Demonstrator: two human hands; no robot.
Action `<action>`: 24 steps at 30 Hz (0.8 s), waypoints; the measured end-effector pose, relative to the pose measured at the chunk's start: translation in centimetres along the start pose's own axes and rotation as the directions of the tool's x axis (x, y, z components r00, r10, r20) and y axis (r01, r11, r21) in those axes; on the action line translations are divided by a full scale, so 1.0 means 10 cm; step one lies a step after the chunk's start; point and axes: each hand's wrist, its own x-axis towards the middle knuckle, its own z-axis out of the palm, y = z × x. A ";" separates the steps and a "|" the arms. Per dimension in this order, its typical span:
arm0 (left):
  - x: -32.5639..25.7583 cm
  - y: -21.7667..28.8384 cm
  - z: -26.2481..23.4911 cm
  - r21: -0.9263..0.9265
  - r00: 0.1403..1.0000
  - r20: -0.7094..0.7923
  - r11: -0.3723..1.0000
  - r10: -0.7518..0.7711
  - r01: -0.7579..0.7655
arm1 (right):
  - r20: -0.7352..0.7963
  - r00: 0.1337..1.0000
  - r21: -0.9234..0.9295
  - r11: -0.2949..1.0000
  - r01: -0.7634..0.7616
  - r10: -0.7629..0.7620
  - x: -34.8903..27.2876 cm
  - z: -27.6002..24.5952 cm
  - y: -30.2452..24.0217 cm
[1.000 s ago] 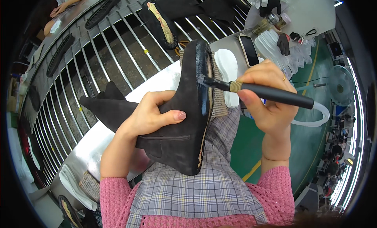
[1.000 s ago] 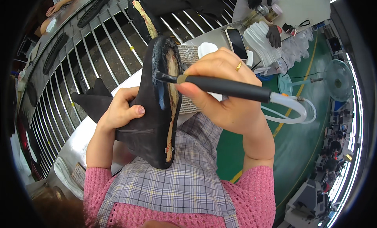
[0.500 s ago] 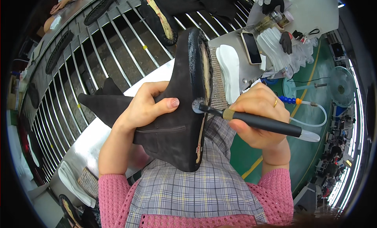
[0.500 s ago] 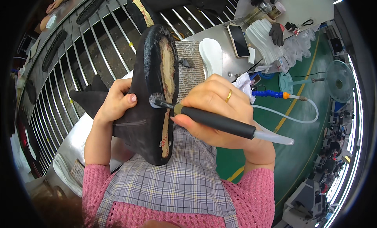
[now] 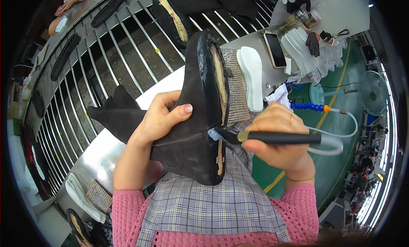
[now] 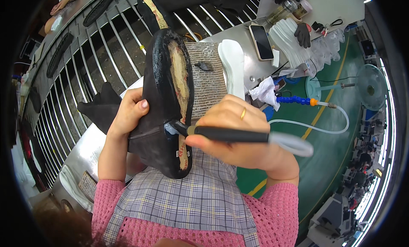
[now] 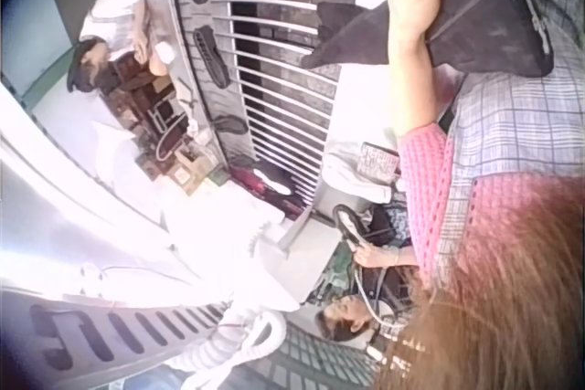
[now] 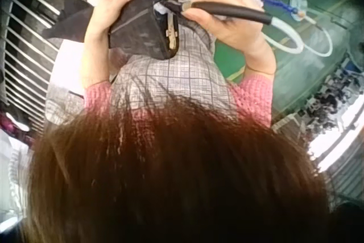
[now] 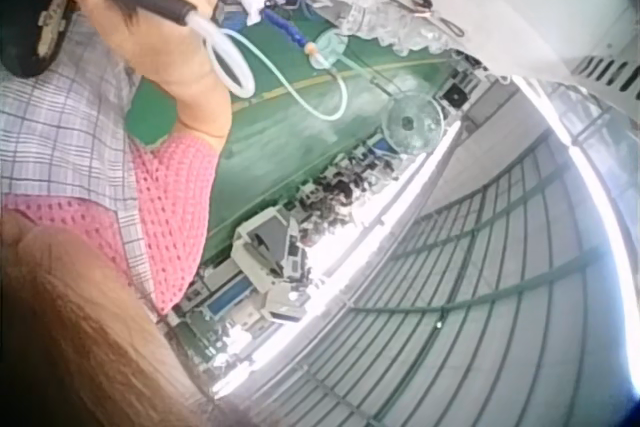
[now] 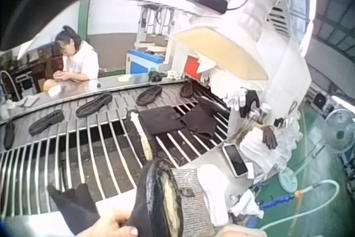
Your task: The person uses a brush to apply a dark adhesive to a rectangular textured block. They then pick up a black boot and apply the adhesive to the sole and heel area of the boot using the same brush.
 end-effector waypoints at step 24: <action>0.12 -0.28 0.06 -0.293 0.989 -0.063 0.950 -0.133 0.109 | 0.104 0.992 0.344 0.933 -0.106 0.075 -0.18 -0.15 0.07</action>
